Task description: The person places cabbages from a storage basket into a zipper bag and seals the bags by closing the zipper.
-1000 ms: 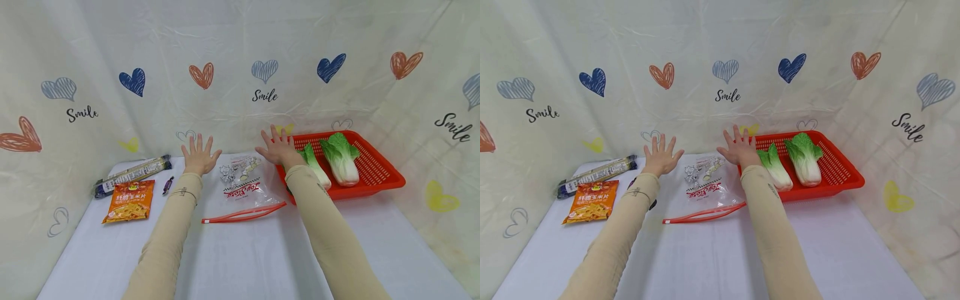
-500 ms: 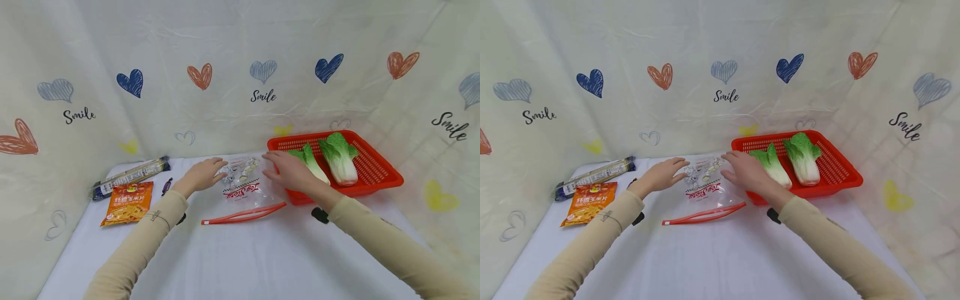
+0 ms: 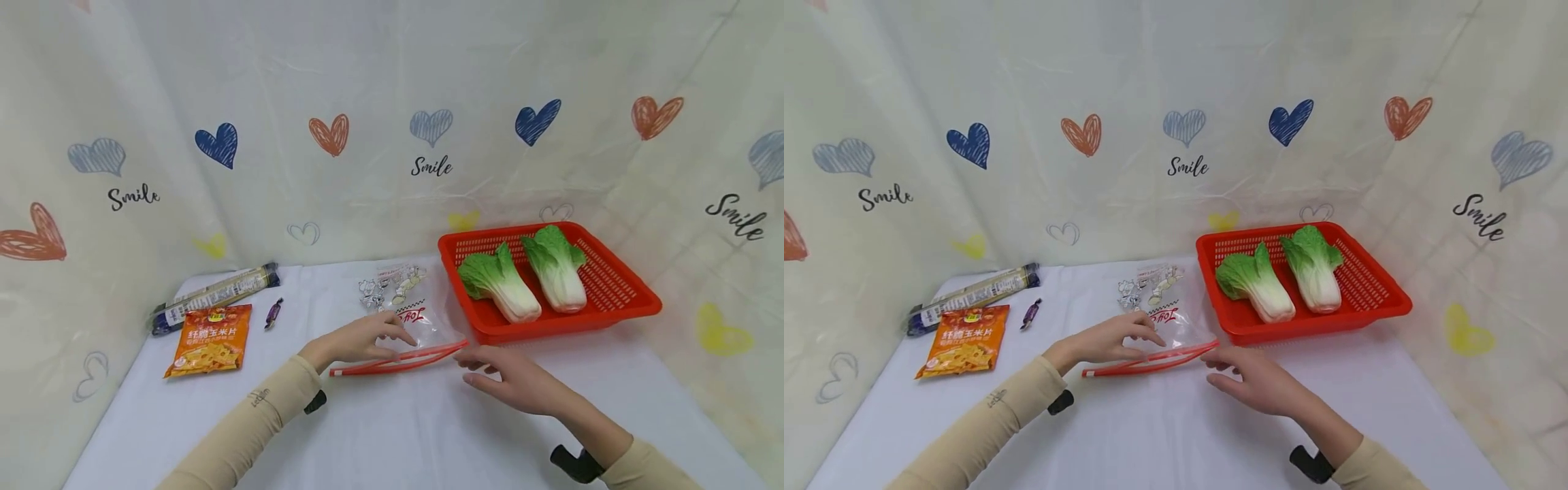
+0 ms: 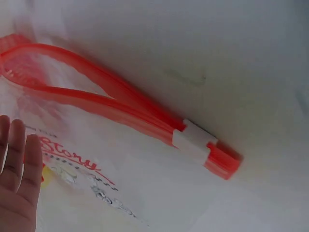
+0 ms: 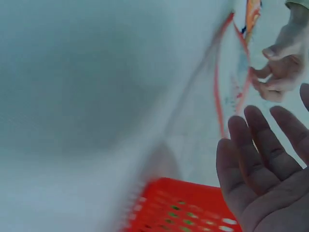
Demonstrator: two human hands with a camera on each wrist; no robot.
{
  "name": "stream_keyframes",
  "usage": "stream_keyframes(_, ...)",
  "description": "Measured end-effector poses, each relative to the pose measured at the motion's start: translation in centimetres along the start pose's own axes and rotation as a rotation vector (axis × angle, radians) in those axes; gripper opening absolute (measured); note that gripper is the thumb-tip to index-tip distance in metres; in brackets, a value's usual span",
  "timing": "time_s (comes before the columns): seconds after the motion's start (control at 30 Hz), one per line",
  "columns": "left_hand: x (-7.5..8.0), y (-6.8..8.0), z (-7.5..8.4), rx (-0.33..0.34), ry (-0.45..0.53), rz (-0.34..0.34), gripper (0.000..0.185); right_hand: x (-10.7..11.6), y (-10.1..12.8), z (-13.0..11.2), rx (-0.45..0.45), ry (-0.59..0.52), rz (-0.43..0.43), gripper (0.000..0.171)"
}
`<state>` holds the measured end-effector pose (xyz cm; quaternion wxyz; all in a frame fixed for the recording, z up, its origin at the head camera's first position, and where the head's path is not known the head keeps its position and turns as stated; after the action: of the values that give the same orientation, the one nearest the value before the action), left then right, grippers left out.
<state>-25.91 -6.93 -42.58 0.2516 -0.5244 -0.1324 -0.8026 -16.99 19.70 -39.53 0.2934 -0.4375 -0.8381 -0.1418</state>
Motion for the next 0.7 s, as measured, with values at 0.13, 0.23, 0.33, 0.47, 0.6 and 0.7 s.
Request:
stream_keyframes(0.13,-0.8,-1.0,0.3,-0.038,-0.028,-0.055,0.032,-1.1,0.3,2.2,-0.045,-0.129,-0.077,0.034)
stream_keyframes(0.23,-1.0,-1.6,0.4,-0.047,-0.092,-0.086,0.030,-1.9,0.4,3.1,-0.053,-0.201,-0.117,0.037)
stream_keyframes(0.33,-1.0,-1.8,0.4,-0.032,-0.129,-0.099,0.029,-2.5,0.2,3.4,-0.038,-0.237,-0.136,0.038)
stream_keyframes(0.47,-0.9,-2.1,0.8,-0.059,-0.179,-0.104,0.029,-3.1,-0.2,3.3,-0.035,-0.237,-0.141,0.038)
stream_keyframes(0.6,-1.0,-2.2,1.6,-0.137,-0.286,-0.110,0.030,-3.4,-0.6,3.3,-0.059,-0.238,-0.155,0.037)
stream_keyframes(0.7,-1.1,-2.2,1.7,-0.151,-0.354,-0.099,0.030,-3.5,-0.7,3.4,-0.071,-0.242,-0.163,0.037)
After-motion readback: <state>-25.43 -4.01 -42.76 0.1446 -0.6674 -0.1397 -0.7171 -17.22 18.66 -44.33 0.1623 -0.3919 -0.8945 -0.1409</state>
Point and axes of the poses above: each hand's wrist, its own y-axis away from the middle knuckle, its own x-axis out of the back of the hand, z = x × y, the point moved 3 cm from there along -y, towards the middle knuckle, and after that the axes turned 11 degrees about -y, right-handed, at the moved point
